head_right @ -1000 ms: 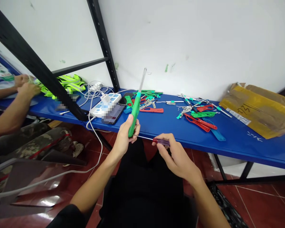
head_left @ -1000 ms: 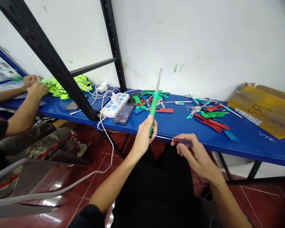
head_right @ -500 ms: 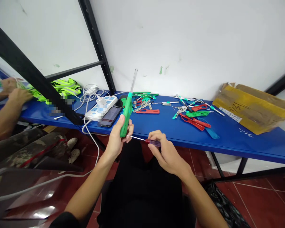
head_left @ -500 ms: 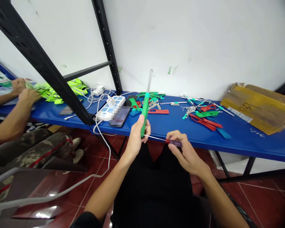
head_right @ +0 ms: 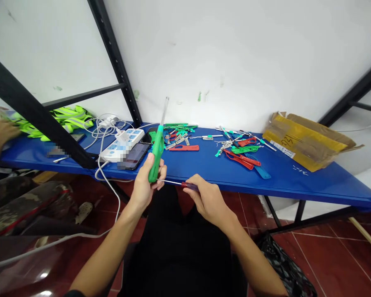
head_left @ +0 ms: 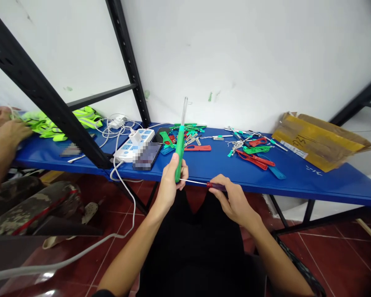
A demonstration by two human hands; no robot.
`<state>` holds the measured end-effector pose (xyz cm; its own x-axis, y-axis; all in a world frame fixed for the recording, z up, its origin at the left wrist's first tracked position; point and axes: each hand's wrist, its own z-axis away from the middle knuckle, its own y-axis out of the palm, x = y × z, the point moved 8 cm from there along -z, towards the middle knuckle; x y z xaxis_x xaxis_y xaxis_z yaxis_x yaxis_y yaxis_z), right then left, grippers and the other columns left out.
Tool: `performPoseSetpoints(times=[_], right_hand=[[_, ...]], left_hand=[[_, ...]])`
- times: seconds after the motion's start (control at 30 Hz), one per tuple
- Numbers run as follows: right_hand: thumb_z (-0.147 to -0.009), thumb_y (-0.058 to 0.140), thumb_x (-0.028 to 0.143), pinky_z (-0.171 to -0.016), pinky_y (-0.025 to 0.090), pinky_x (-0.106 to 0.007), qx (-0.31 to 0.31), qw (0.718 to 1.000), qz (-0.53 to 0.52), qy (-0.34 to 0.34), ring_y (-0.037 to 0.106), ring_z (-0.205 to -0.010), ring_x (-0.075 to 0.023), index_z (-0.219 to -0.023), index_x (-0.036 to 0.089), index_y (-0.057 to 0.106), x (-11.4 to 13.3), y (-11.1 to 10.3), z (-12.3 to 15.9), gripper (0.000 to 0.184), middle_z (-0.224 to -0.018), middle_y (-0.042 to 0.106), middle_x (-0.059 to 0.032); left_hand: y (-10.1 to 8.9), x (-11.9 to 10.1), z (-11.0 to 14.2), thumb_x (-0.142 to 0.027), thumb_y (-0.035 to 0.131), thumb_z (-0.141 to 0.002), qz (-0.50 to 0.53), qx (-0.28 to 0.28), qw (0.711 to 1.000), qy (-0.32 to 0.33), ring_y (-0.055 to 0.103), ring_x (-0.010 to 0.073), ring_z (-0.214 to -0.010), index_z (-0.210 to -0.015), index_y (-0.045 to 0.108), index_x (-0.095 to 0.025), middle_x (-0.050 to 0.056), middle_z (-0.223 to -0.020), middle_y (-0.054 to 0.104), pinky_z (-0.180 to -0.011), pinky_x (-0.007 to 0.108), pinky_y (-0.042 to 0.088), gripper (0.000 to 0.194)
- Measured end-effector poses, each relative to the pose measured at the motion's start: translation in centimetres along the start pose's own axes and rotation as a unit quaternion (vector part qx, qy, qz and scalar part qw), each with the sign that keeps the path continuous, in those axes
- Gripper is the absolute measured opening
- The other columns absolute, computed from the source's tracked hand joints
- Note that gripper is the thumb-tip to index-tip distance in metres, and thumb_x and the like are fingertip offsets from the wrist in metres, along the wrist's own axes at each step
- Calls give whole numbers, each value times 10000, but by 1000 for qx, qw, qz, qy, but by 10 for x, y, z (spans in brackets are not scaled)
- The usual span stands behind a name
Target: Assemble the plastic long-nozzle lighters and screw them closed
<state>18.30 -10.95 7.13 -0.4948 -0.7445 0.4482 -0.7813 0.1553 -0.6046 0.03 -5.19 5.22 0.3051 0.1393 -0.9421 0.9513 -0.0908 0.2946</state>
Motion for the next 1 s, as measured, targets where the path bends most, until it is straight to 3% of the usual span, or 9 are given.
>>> performPoseSetpoints(times=[0.13,0.3,0.4,0.53,0.6,0.7,0.77,0.9,1.0], right_hand=[[-1132,600,340,-725,521,-267,-51,999,-7,-3,711,-754,-168,-1073,217,696,-1,-8,-1,167,-902,777,-36],[-1132,589,428,-600,412,-256,-5,992,-54,111,546,-566,-117,-882,203,701,-20,-4,0,354,-679,643,32],[-1155,531,448,-603,393,-259,9,989,-64,132,501,-542,-109,-757,204,651,-22,-1,1,482,-613,581,41],[-1110,641,446,-730,496,-262,-1,997,-63,53,652,-767,-156,-1006,209,707,-10,-5,-2,267,-889,736,-23],[-1078,708,386,-759,518,-272,4,999,-54,5,657,-825,-169,-1116,221,693,-3,-6,-2,169,-968,747,-38],[-1082,700,278,-745,500,-287,-34,997,-17,-72,606,-765,-166,-1101,229,706,9,-13,0,54,-882,742,-21],[-1075,714,287,-714,478,-291,-72,994,-5,-82,570,-708,-159,-1082,216,732,14,-18,2,73,-825,740,-15],[-1111,639,403,-588,383,-272,-34,995,-73,66,475,-567,-114,-749,195,672,0,-3,2,419,-630,613,25],[-1133,536,524,-541,331,-275,-3,969,-150,198,380,-495,-101,-607,201,558,-14,13,6,618,-513,441,49]], left_hand=[[6,7,2,-811,498,-1016,-1,1,1000,-10,236,69,-401,-874,533,-214,-94,-528,401,-401,214,217,615],[12,4,8,-791,471,-1036,-29,0,1000,-4,300,82,-428,-854,530,-214,-77,-540,412,-409,211,234,608],[11,1,11,-794,462,-1040,-46,-5,999,9,340,89,-444,-860,541,-210,-67,-553,426,-415,212,227,616],[8,3,12,-802,442,-1046,-56,-3,998,6,308,84,-447,-851,534,-210,-69,-558,414,-420,208,239,629],[8,4,11,-818,455,-1032,-48,0,999,-1,282,80,-441,-856,528,-213,-76,-557,406,-416,205,239,635],[10,7,10,-849,459,-1010,-23,5,1000,-20,241,73,-424,-872,517,-219,-87,-561,400,-402,205,228,647],[12,8,10,-856,457,-1007,-16,4,1000,-23,233,70,-425,-867,508,-222,-88,-571,399,-400,205,225,651],[14,8,12,-825,433,-1036,-38,-1,999,-11,251,76,-448,-793,483,-219,-73,-581,384,-416,217,229,655],[13,4,14,-781,435,-1062,-53,-11,999,0,257,83,-472,-758,463,-218,-62,-590,372,-434,230,217,640]])
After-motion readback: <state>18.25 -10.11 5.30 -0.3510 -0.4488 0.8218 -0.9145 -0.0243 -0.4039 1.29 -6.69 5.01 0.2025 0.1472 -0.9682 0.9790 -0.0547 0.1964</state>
